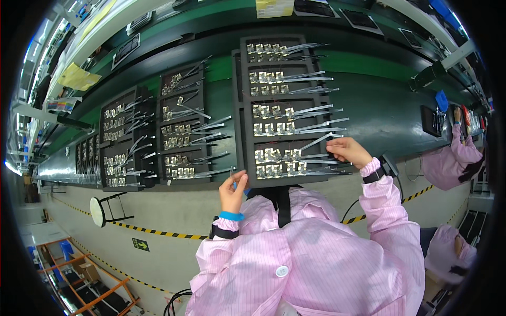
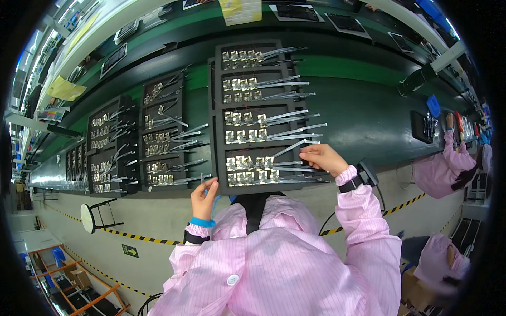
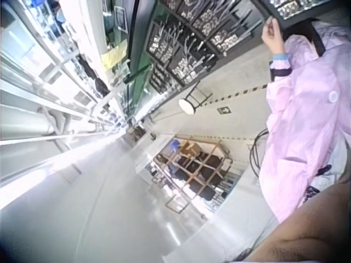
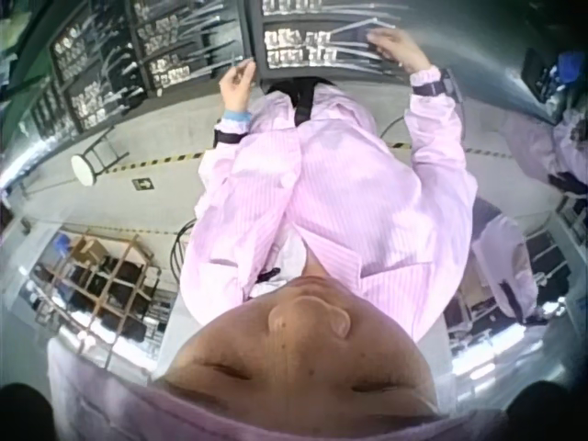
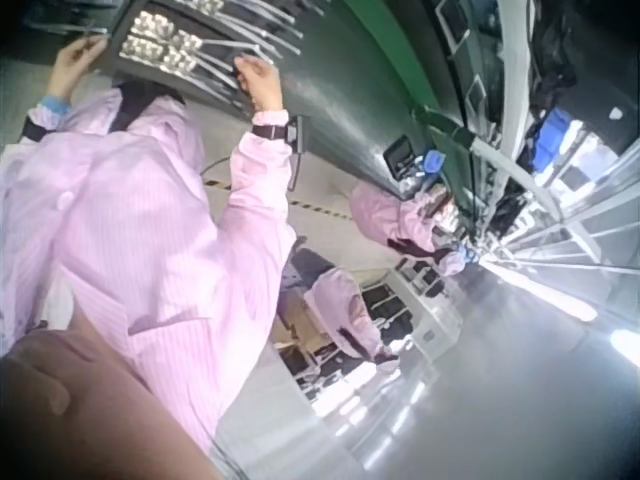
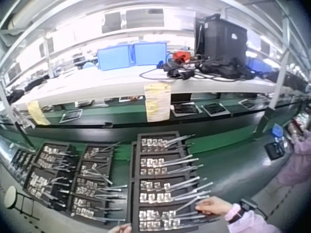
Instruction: The person assembles small metal and plastic components by hand, placing them on a tray.
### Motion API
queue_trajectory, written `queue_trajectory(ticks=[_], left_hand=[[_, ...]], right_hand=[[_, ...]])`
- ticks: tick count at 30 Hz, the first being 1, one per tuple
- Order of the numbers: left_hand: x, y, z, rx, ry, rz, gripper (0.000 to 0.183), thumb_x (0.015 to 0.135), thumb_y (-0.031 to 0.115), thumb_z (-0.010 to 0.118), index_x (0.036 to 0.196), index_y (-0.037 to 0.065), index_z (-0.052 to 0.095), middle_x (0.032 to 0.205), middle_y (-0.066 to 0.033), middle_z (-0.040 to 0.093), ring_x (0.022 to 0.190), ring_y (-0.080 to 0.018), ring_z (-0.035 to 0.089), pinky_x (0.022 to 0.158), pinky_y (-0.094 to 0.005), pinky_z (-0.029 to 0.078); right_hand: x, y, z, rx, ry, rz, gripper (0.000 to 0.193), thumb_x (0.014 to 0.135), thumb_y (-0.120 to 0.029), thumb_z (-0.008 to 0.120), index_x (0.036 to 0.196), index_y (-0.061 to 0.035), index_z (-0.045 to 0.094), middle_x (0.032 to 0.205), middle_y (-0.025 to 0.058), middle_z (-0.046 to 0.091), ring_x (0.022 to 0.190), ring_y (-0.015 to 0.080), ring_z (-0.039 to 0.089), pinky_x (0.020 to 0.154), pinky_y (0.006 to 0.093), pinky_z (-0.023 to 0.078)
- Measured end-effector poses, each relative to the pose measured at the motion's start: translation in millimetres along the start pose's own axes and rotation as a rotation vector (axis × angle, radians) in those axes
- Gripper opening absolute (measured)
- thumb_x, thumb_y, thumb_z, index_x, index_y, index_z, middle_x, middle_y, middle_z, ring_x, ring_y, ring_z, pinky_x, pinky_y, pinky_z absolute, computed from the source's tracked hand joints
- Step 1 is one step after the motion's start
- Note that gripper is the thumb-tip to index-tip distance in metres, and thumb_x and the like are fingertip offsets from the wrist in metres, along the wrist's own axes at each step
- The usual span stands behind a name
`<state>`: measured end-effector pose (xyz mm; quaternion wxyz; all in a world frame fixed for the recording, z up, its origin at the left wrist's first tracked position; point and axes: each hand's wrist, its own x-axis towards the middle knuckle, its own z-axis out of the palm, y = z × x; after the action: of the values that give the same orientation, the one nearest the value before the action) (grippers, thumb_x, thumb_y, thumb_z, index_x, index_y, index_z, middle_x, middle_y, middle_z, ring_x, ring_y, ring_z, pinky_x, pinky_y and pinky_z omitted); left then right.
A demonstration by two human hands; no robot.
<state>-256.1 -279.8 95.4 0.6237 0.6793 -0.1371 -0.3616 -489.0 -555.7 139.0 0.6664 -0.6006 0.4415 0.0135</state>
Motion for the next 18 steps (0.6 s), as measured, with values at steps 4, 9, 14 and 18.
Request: queue_trajectory(ticks=[4, 9, 14, 18], left_hand=[[10, 8, 13, 0.095, 0.013, 0.046, 0.029, 0.082, 0.013, 0.067, 0.104, -0.005, 0.061, 0.089, -0.0060, 0.064, 0.076, -0.0067, 0.056, 0.066, -0.0198, 0.046], [20, 7, 11, 0.277, -0.017, 0.054, 0.034, 0.080, 0.012, 0.068, 0.106, -0.008, 0.060, 0.095, -0.0083, 0.064, 0.084, -0.0082, 0.056, 0.075, -0.0209, 0.045], [23, 8, 14, 0.363, -0.019, 0.120, 0.035, 0.078, 0.013, 0.070, 0.105, -0.006, 0.060, 0.085, -0.0020, 0.062, 0.064, -0.0015, 0.046, 0.057, -0.0164, 0.038], [28, -3, 11, 0.108, -0.104, 0.066, 0.038, 0.079, 0.012, 0.069, 0.109, -0.008, 0.056, 0.089, -0.0030, 0.058, 0.076, -0.0057, 0.049, 0.071, -0.0188, 0.042]], right_hand=[[7, -3, -7, 0.086, -0.083, 0.046, 0.031, 0.082, -0.020, 0.066, 0.103, 0.0027, 0.061, 0.065, -0.0028, 0.053, 0.054, 0.0030, 0.044, 0.046, 0.0162, 0.034], [18, -3, -8, 0.076, -0.159, 0.065, 0.025, 0.082, -0.021, 0.066, 0.093, 0.0011, 0.060, 0.062, -0.0032, 0.050, 0.053, 0.0030, 0.042, 0.045, 0.0167, 0.033], [24, 0, -9, 0.172, -0.245, 0.051, 0.022, 0.083, -0.021, 0.066, 0.087, -0.0007, 0.057, 0.066, -0.0036, 0.048, 0.054, 0.0031, 0.041, 0.045, 0.0166, 0.032], [27, -2, -14, 0.203, -0.294, 0.046, 0.021, 0.084, -0.018, 0.065, 0.090, -0.0024, 0.053, 0.069, -0.0058, 0.042, 0.057, 0.0027, 0.039, 0.048, 0.0165, 0.032]])
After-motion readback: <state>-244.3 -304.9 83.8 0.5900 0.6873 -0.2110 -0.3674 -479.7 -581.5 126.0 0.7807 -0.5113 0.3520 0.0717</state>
